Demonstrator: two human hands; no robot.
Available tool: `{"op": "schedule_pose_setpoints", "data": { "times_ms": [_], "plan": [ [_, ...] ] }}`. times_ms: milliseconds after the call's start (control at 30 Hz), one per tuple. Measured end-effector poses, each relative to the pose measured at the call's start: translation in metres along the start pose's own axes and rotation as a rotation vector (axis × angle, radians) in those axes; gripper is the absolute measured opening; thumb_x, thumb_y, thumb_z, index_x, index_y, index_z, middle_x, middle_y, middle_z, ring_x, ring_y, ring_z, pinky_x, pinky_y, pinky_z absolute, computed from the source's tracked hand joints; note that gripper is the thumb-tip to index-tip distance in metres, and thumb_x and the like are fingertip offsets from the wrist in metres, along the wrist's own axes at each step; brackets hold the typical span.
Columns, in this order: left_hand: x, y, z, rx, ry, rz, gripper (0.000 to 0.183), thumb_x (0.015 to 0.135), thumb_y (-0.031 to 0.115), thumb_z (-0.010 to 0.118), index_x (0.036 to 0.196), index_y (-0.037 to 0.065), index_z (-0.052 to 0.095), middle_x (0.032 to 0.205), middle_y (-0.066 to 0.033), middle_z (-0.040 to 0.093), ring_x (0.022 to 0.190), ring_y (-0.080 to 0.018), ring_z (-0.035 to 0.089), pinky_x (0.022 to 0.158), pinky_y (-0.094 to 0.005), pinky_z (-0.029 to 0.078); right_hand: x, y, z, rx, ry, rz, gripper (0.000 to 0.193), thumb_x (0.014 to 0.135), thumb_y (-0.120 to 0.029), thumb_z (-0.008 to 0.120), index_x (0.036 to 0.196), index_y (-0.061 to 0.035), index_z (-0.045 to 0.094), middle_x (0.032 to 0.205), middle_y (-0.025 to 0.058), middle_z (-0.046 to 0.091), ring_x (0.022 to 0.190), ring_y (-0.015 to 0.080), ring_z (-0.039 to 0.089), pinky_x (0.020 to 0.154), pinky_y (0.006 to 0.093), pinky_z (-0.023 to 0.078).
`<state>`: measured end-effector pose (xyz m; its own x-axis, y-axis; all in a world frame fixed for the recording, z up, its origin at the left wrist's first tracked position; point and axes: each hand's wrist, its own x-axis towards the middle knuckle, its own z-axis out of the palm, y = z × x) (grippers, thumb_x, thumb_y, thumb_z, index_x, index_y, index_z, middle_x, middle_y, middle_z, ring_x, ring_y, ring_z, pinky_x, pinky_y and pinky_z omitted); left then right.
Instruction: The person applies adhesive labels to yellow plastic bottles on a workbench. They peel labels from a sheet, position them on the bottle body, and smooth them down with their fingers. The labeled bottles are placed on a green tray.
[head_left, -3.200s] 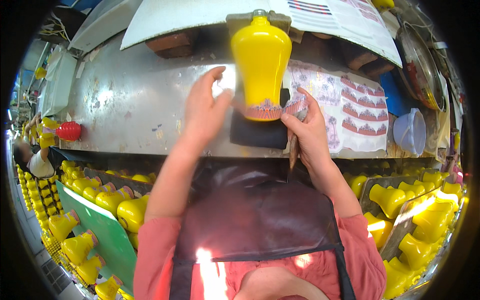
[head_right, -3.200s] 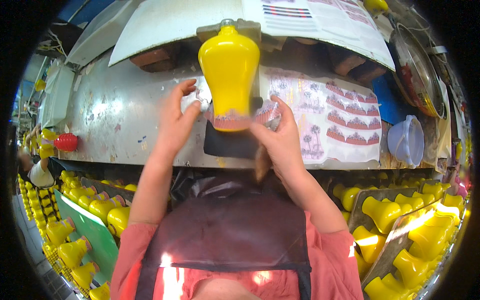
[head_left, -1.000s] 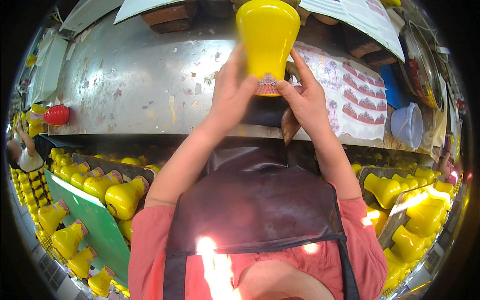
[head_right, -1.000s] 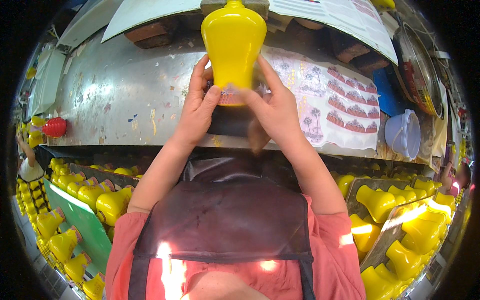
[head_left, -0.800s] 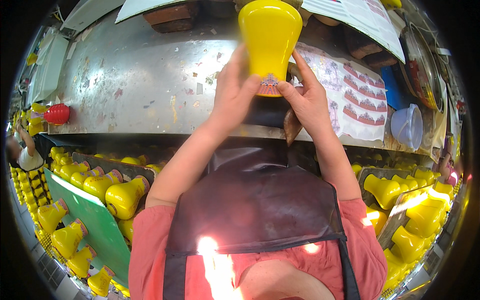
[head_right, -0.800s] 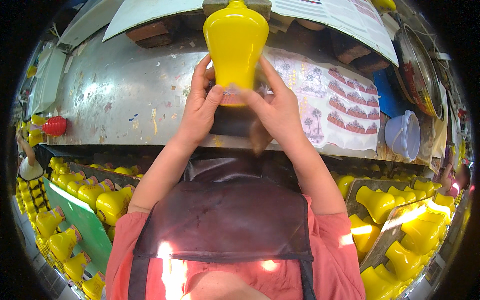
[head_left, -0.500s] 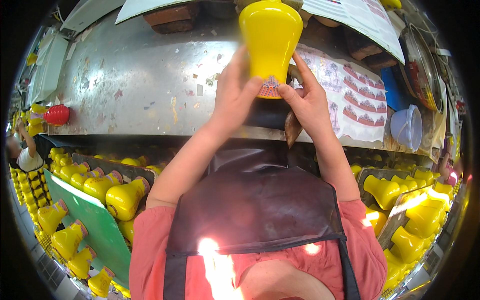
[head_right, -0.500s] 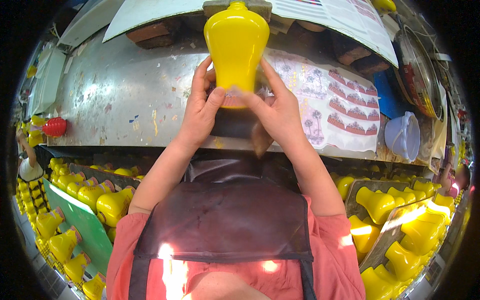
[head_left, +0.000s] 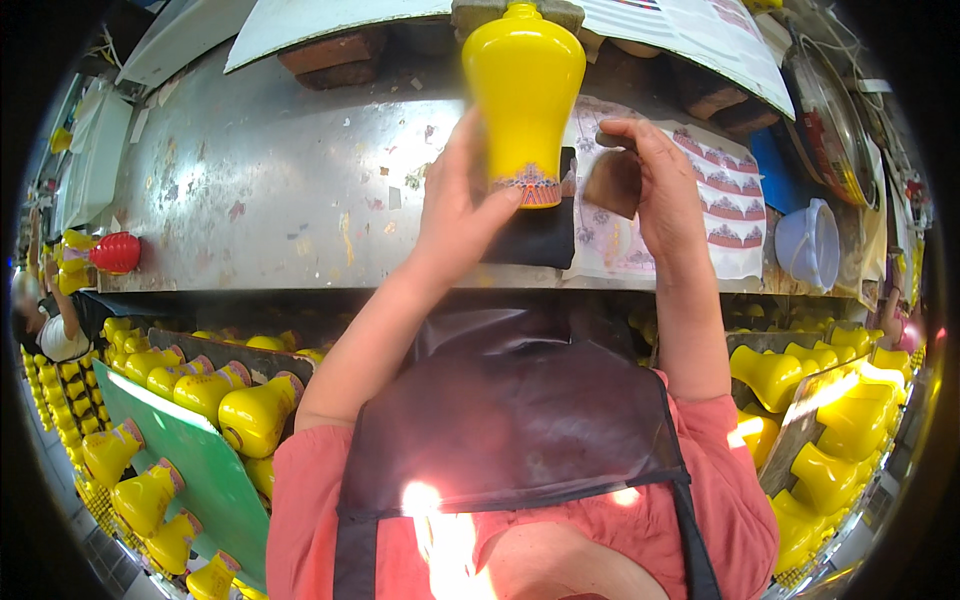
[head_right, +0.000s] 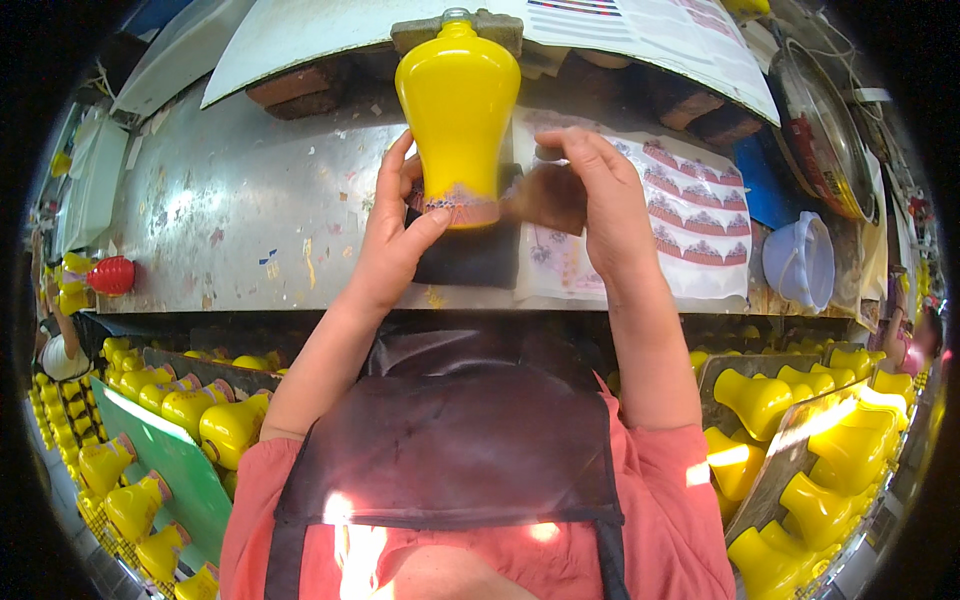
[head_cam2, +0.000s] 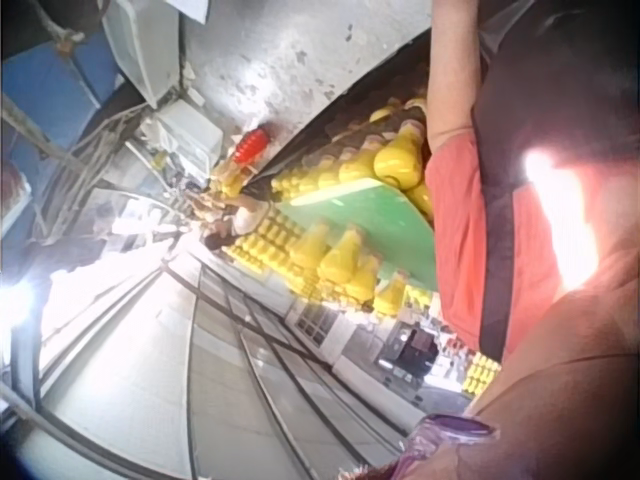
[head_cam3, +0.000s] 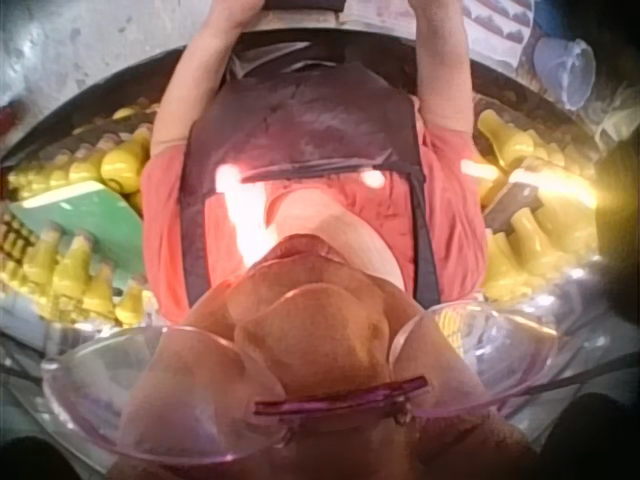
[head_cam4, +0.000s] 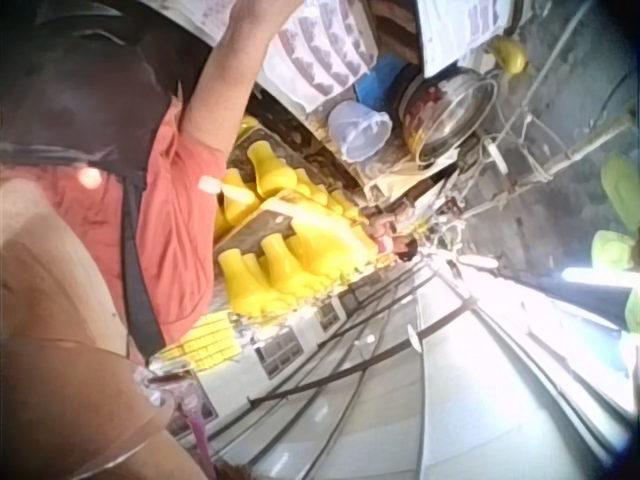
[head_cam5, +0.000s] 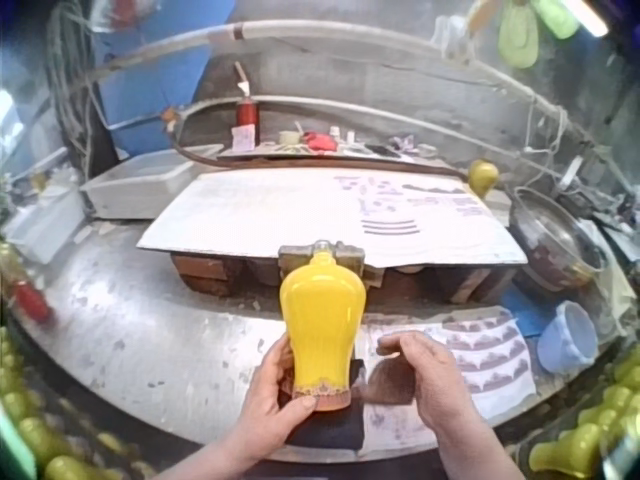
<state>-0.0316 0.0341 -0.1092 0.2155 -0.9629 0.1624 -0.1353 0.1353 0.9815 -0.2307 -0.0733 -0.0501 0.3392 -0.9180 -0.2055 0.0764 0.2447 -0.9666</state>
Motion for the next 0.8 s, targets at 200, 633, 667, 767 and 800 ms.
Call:
{"op": "schedule_pose_setpoints", "data": {
  "times_ms": [200, 633, 667, 767, 800],
  "plan": [
    [0.000, -0.002, -0.002, -0.082, -0.012, -0.013, 0.087, 0.089, 0.019, 0.064, 0.163, 0.012, 0.021, 0.146, -0.0181, 0.050, 0.132, -0.0247, 0.048, 0.114, -0.0380, 0.032, -0.020, -0.006, 0.019, -0.822, -0.160, -0.610, 0.028, 0.087, -0.003, 0.077, 0.114, -0.0051, 0.068, 0.098, 0.0074, 0.071, 0.089, 0.0208, 0.071, 0.080, 0.0331, 0.057],
    [0.003, 0.016, -0.043, 0.148, -0.052, -0.152, 0.062, 0.090, 0.007, 0.063, 0.151, 0.009, 0.051, 0.097, -0.0009, 0.057, 0.093, -0.0111, 0.055, 0.096, -0.0284, 0.044, -0.033, -0.005, 0.024, -1.039, 0.023, -0.854, 0.033, 0.084, -0.006, 0.081, 0.116, -0.0062, 0.072, 0.096, 0.0131, 0.074, 0.083, 0.0259, 0.072, 0.073, 0.0345, 0.057],
    [0.003, 0.016, -0.046, 0.131, -0.044, -0.189, 0.060, 0.090, 0.005, 0.062, 0.149, 0.008, 0.054, 0.095, -0.0005, 0.057, 0.091, -0.0107, 0.055, 0.095, -0.0282, 0.045, -0.034, -0.002, 0.022, -0.944, -0.024, -0.841, 0.033, 0.085, -0.007, 0.081, 0.116, -0.0058, 0.072, 0.098, 0.0136, 0.074, 0.085, 0.0250, 0.073, 0.074, 0.0339, 0.057],
    [0.007, 0.013, -0.050, 0.081, 0.015, -0.268, 0.049, 0.090, 0.005, 0.063, 0.138, 0.007, 0.063, 0.100, -0.0005, 0.058, 0.093, -0.0124, 0.057, 0.096, -0.0301, 0.046, -0.032, 0.007, 0.021, -0.958, 0.026, -0.701, 0.031, 0.086, -0.009, 0.081, 0.116, -0.0041, 0.072, 0.103, 0.0139, 0.075, 0.091, 0.0231, 0.073, 0.080, 0.0325, 0.057],
    [0.008, 0.013, -0.051, 0.201, 0.034, -0.211, 0.047, 0.089, 0.005, 0.064, 0.136, 0.007, 0.065, 0.102, -0.0013, 0.059, 0.095, -0.0147, 0.059, 0.098, -0.0318, 0.046, -0.030, 0.009, 0.021, -0.972, 0.050, -0.661, 0.031, 0.086, -0.009, 0.081, 0.116, -0.0039, 0.072, 0.103, 0.0139, 0.075, 0.090, 0.0235, 0.073, 0.081, 0.0324, 0.057]
  ]
}}
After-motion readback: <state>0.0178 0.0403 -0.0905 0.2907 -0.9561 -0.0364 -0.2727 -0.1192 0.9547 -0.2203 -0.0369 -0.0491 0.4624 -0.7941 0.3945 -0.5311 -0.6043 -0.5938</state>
